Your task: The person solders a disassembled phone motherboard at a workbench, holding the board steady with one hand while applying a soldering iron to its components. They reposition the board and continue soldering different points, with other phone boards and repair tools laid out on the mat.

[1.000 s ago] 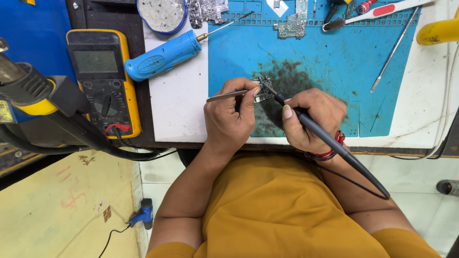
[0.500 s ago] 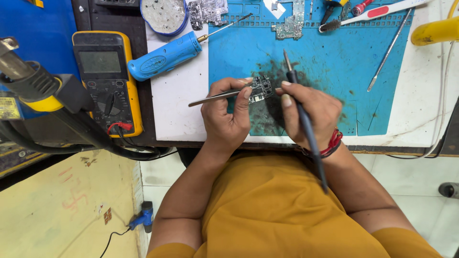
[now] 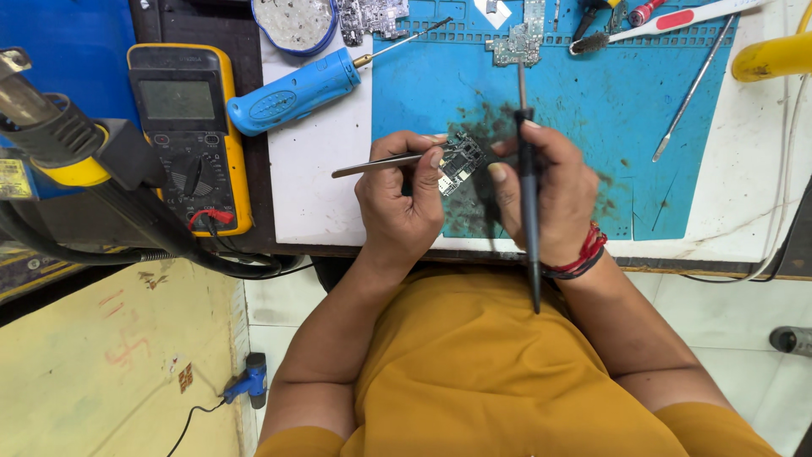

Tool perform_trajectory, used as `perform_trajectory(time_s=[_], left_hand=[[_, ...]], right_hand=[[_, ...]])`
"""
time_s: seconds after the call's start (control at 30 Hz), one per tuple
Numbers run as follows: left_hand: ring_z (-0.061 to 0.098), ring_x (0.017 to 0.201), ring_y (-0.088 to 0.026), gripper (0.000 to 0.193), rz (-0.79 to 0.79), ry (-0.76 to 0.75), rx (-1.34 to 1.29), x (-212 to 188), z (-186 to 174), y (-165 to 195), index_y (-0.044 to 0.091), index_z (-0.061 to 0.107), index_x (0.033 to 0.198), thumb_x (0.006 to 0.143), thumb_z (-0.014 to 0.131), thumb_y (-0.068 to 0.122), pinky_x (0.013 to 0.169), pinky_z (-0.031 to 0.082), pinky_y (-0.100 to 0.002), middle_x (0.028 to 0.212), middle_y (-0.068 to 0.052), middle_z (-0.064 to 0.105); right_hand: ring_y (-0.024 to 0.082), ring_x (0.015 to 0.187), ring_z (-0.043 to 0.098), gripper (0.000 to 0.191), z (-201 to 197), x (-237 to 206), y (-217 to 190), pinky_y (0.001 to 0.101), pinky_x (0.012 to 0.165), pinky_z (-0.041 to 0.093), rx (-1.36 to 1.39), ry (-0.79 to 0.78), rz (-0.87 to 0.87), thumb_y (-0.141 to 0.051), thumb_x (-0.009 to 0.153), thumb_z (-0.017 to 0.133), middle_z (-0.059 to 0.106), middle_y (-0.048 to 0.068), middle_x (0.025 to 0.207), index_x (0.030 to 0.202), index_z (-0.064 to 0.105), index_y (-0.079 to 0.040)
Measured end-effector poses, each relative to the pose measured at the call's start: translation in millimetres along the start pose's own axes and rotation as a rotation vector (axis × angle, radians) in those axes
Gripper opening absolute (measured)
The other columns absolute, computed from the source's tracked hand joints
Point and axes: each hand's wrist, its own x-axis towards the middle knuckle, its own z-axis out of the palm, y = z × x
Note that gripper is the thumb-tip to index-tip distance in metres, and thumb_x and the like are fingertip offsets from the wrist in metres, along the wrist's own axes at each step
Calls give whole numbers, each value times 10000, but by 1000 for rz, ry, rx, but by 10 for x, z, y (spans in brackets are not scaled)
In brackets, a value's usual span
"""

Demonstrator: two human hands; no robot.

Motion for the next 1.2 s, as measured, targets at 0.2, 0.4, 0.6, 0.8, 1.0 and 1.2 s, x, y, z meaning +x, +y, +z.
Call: perform_trajectory(time_s=[0.2,0.4,0.6,0.8,1.0,1.2], left_hand=[[667,750,-82,119,-26,16,97,2,13,19,24,581,1146,1073,662,72,660,536,-234,939,-59,722],[684,725,-107,87,-8,-8,200,42,15,71,35,605,1104,1063,669,78,649,546,-255,907,-59,704],[666,697,-109,73,-26,-19,203,58,14,96,43,612,1094,1060,667,77,635,534,-259,907,-54,702],[668,705,-110,69,-19,-19,205,59,16,97,46,613,1094,1061,666,76,642,536,-261,916,-52,702],[676,713,-112,65,-11,-20,195,58,14,95,41,613,1096,1066,660,73,646,543,-261,926,-56,706],[673,701,-109,73,-7,-25,210,61,16,93,40,608,1094,1061,664,72,637,539,-257,913,-53,704]], right_hand=[[268,684,658,158,-41,-112,141,330,585,484,-75,-14,-104,-80,1004,771,686,142,829,1103,683,8],[271,677,653,92,-43,-141,164,328,580,484,-26,-71,-98,-36,998,724,658,122,795,1069,669,-13],[275,661,648,93,-40,-118,162,335,574,490,-18,-98,-116,-37,983,728,654,119,782,1042,661,-13],[276,667,647,104,-33,-115,176,344,593,496,-20,-110,-141,-40,983,732,676,125,814,1040,648,-17],[274,663,645,107,-37,-117,170,342,592,495,-17,-117,-131,-42,982,738,671,118,809,1032,646,-19],[272,642,638,107,-38,-114,174,358,608,491,-21,-117,-131,-35,966,741,672,119,792,1018,650,-16]])
